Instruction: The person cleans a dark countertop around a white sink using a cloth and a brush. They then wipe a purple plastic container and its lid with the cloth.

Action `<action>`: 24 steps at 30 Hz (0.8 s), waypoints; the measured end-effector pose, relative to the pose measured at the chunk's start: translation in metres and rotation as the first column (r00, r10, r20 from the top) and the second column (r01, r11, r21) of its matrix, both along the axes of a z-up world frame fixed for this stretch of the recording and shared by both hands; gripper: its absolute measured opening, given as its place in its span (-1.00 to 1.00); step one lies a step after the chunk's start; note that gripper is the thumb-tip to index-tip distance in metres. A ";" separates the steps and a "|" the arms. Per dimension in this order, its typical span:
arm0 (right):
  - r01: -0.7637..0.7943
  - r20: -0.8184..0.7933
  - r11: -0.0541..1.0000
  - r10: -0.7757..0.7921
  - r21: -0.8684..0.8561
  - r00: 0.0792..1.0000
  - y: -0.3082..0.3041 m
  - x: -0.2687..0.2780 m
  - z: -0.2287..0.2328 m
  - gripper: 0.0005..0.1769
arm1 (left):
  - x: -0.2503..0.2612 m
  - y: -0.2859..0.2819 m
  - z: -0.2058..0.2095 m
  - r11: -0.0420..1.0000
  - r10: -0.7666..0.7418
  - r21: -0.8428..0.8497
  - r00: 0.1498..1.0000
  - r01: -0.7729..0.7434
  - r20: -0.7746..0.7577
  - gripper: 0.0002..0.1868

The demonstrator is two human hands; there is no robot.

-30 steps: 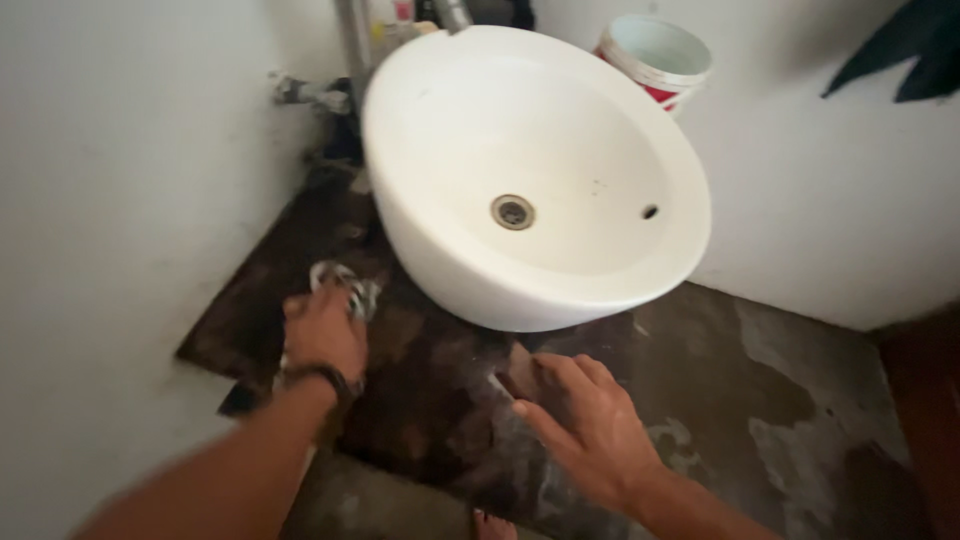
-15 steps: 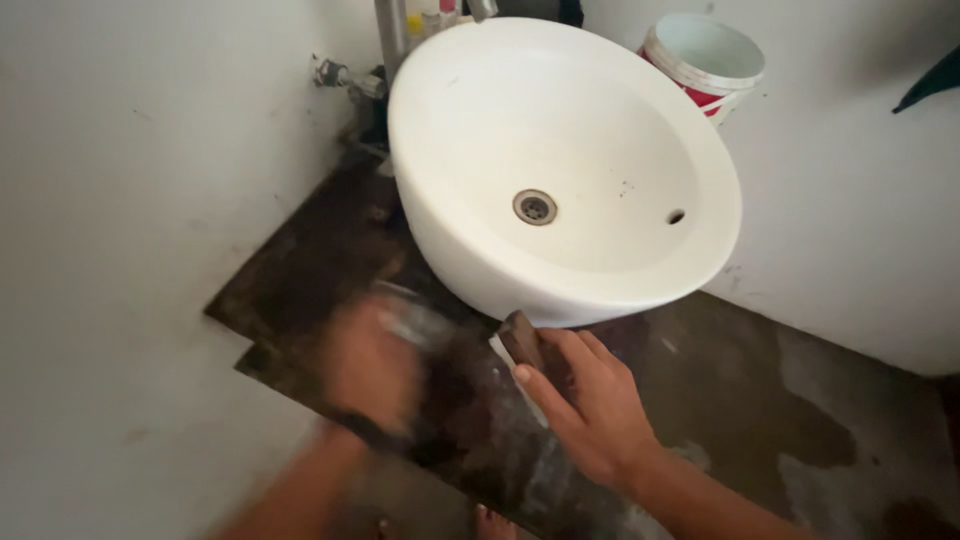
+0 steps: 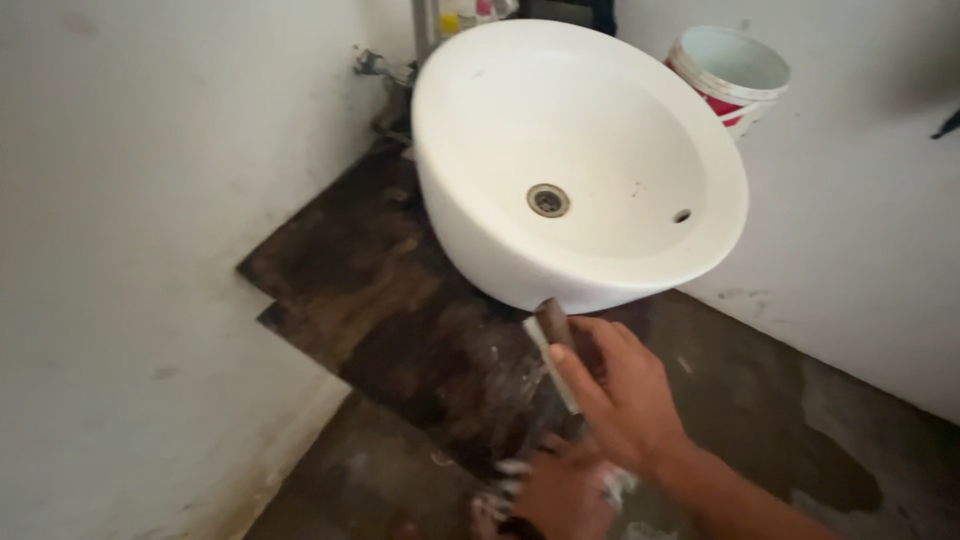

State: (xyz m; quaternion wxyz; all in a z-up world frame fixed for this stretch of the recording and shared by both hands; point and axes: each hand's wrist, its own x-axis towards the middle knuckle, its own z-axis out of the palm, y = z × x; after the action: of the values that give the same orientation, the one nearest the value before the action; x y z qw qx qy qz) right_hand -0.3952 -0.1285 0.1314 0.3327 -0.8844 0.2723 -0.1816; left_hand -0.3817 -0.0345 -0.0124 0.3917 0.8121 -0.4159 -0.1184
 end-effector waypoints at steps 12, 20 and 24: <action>0.195 -0.024 0.979 -0.194 0.056 0.981 0.033 -0.019 0.003 -0.49 | 0.299 0.072 -0.013 0.925 0.352 0.016 0.874 -0.379 0.335 -0.43; 0.161 -0.039 0.983 -0.158 0.093 0.987 0.027 -0.031 0.002 -0.49 | 0.159 0.011 -0.029 0.896 0.175 0.385 0.972 -0.223 0.155 -0.49; 0.124 -0.043 0.992 -0.123 0.029 0.991 0.006 -0.034 0.004 -0.49 | 0.043 -0.004 -0.018 0.988 -0.087 0.138 0.988 0.069 0.130 -0.59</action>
State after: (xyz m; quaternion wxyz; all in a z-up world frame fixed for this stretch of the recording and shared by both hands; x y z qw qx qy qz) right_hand -0.4294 -0.1225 0.1359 0.3289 -0.8641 0.3361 -0.1792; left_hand -0.3383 -0.0380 -0.0304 0.3028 0.8255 -0.4644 -0.1058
